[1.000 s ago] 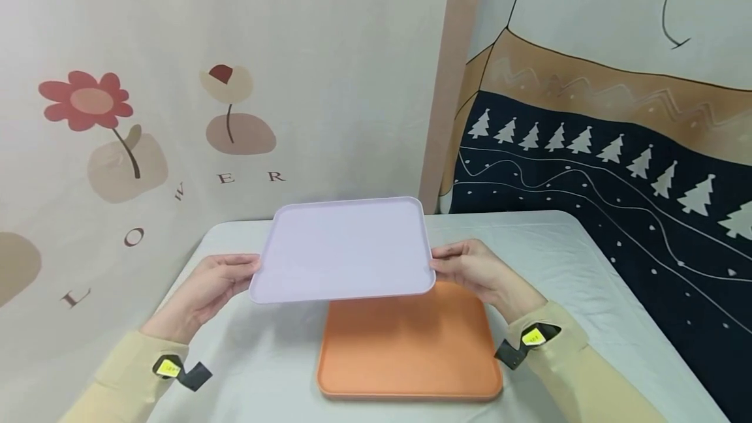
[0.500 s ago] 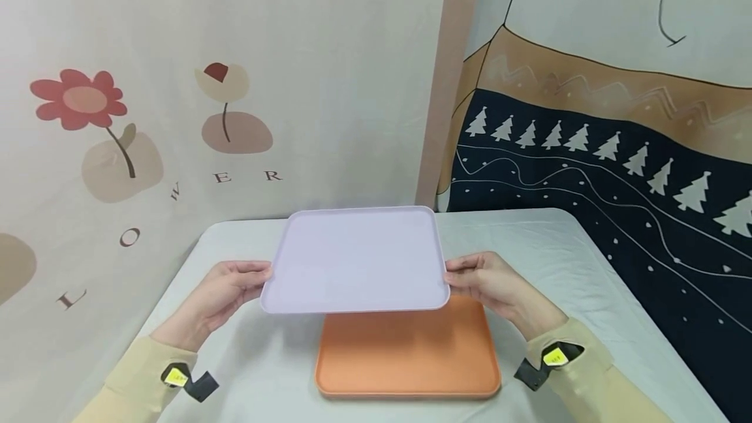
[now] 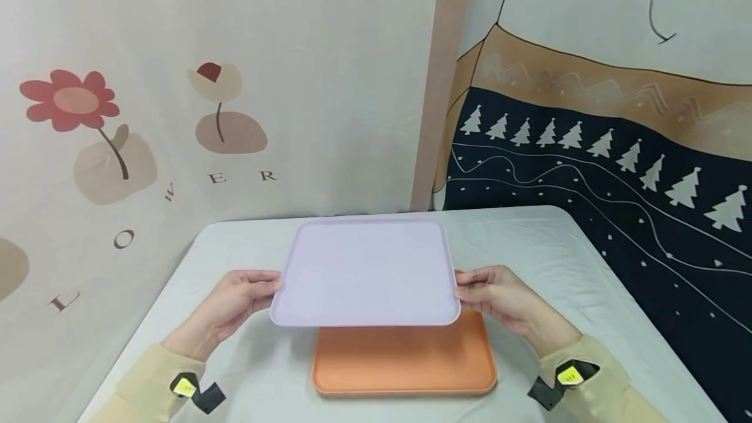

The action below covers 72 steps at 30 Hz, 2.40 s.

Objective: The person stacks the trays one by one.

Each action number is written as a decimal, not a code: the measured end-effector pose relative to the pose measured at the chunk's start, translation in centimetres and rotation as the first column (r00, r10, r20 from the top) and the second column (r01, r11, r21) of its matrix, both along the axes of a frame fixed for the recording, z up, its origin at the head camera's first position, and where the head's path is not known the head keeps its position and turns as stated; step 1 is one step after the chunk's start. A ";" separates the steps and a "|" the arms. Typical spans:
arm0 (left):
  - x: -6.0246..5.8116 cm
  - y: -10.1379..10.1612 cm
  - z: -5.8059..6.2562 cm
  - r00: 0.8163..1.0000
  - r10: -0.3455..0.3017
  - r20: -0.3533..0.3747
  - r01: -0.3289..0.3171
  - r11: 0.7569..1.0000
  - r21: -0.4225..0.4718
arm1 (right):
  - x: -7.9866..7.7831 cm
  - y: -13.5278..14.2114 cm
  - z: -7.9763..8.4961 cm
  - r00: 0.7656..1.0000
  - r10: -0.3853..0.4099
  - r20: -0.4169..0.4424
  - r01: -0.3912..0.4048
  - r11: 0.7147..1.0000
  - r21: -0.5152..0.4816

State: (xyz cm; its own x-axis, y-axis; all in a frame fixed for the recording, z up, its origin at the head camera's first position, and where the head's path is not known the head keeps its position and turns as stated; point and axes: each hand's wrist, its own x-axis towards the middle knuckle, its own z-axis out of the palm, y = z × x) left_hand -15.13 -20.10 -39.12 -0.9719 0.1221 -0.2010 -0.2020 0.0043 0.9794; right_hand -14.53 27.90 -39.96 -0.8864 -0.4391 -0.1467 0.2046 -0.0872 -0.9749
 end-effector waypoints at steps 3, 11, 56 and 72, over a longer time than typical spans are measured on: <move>0.1 0.3 -0.3 1.000 -0.001 0.008 0.001 1.000 0.006 | 0.3 0.4 -0.3 1.000 -0.003 0.000 0.003 1.000 0.003; 0.4 1.1 -1.1 1.000 -0.026 0.011 0.026 1.000 -0.001 | 0.9 1.3 -1.3 0.999 0.034 -0.020 -0.034 0.998 -0.049; 3.0 3.0 -5.6 0.986 -0.166 0.025 0.168 0.981 -0.100 | 3.9 4.8 -5.5 0.996 0.058 0.072 -0.058 0.998 0.007; 2.8 3.4 -6.4 0.984 -0.175 0.034 0.178 0.975 -0.131 | 4.1 5.0 -6.0 0.996 0.022 0.085 -0.027 0.998 0.060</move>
State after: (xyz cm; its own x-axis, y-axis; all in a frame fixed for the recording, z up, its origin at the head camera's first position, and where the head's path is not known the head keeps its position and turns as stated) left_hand -12.35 -16.70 -45.53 -0.9326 0.2616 -0.2487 -0.2085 0.1719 0.9628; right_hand -10.44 32.88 -45.97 -0.8590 -0.4483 -0.2473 0.2873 -0.0222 -0.9576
